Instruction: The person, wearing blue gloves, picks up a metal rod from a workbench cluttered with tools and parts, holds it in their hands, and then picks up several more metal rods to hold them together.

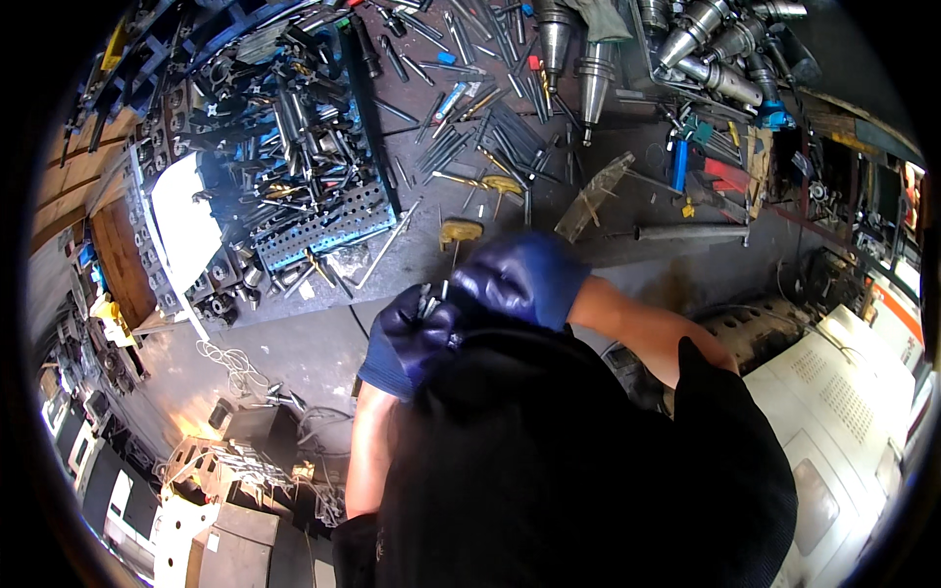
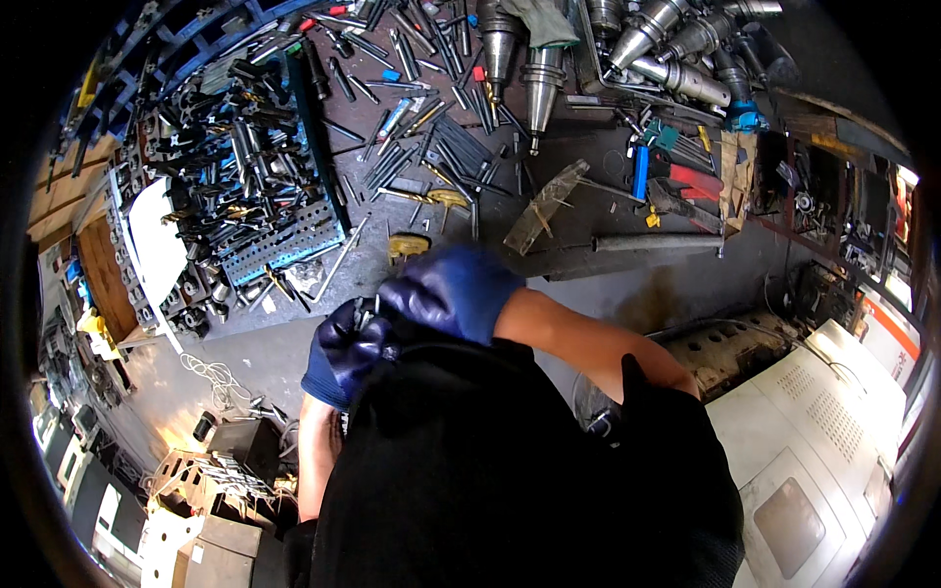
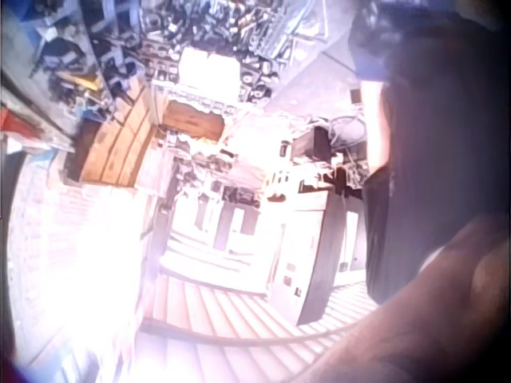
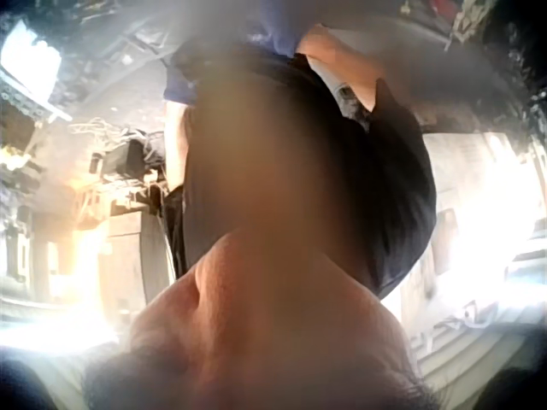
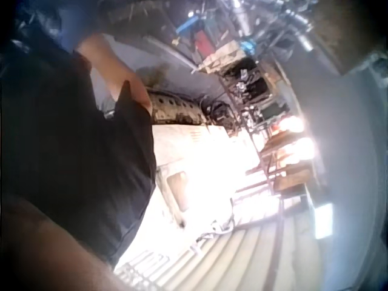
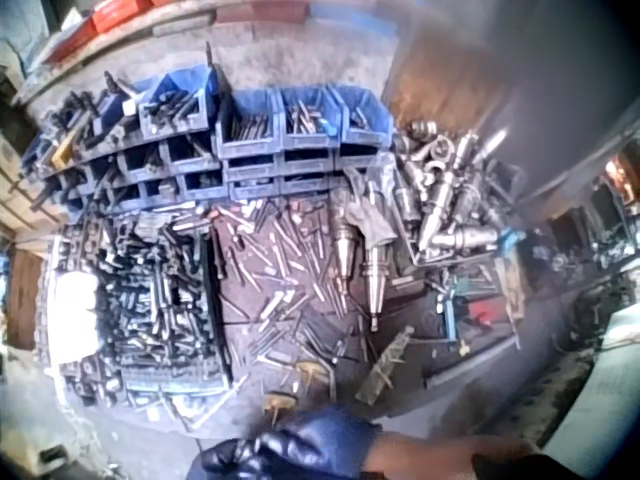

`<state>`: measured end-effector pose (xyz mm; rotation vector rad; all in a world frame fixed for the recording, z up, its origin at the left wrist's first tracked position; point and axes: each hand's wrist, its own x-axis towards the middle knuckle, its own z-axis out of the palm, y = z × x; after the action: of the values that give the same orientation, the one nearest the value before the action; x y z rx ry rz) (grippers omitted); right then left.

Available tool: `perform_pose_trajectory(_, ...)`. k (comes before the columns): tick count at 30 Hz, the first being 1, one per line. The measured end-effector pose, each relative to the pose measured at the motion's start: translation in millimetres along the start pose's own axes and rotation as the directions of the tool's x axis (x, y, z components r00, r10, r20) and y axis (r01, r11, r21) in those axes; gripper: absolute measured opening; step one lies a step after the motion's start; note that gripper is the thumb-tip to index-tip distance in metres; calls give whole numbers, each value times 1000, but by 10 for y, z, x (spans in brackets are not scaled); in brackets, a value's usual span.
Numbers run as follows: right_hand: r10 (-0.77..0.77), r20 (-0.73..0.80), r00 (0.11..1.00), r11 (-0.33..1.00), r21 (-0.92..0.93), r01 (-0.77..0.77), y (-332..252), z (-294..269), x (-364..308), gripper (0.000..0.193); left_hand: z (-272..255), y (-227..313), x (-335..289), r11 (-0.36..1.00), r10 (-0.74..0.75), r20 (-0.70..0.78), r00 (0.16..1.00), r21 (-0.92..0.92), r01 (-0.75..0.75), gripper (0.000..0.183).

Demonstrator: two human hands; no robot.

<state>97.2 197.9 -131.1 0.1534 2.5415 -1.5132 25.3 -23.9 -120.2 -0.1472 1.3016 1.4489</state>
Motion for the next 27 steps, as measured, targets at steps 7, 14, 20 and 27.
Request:
perform_pose_trajectory(7, 449, -482, 752, 634, -421, -648, 779, -197, -98, 24, 23, 233, 31, 987, -52, 1, 999, -153, 51, 29)
perform_pose_trajectory(14, 357, -411, 839, 673, -509, -536, 921, -246, 95, 27, 86, 186, 273, 852, -63, 99, 993, -512, 105, 30)
perform_pose_trajectory(20, 341, -213, 915, 937, 148, -315, 351, -356, 30, 22, 140, 156, 389, 876, -41, -39, 998, -482, 17, 34)
perform_pose_trajectory(27, 351, 212, 912, 654, 641, -401, -412, -501, 121, 12, 317, 439, 258, 909, 34, -121, 992, -408, -81, 35)
